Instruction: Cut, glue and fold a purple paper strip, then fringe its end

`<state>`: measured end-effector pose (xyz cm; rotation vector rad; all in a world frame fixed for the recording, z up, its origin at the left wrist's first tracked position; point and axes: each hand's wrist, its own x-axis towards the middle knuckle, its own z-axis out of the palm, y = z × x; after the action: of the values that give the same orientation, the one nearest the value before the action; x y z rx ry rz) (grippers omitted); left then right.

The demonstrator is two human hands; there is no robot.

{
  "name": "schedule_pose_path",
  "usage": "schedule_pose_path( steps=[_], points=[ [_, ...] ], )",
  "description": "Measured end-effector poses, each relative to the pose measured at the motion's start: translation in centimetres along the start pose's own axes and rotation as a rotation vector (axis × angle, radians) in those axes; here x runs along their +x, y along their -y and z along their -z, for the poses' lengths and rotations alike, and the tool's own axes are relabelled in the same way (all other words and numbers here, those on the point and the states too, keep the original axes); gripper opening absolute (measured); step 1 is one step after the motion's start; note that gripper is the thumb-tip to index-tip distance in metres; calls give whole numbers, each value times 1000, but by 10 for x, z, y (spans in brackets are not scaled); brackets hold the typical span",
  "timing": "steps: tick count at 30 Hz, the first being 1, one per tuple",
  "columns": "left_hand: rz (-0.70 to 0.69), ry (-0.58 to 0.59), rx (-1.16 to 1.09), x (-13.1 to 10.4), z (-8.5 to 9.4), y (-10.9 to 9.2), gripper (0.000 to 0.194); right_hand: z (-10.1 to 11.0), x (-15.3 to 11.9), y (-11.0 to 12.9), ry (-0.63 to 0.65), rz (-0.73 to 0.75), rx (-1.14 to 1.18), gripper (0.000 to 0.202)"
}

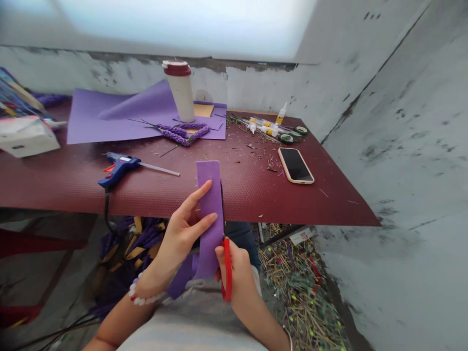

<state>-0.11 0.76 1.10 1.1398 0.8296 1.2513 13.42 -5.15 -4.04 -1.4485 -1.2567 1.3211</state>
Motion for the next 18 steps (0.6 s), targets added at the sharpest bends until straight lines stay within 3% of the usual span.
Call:
schedule_pose_path(
  steps=[3, 8, 13, 18],
  points=[
    [5, 12, -19, 0, 1, 1, 64, 0, 3, 2, -88, 38, 80, 79],
    [-14, 21, 0, -1, 2, 2, 64, 11, 11, 16, -220, 284, 258, 65],
    [-49, 11, 36, 1, 2, 5, 57, 17, 17, 29, -177, 319, 149, 43],
    [-146, -66, 132, 11, 12, 11, 44, 14, 22, 23, -202, 348, 1, 34]
  ],
)
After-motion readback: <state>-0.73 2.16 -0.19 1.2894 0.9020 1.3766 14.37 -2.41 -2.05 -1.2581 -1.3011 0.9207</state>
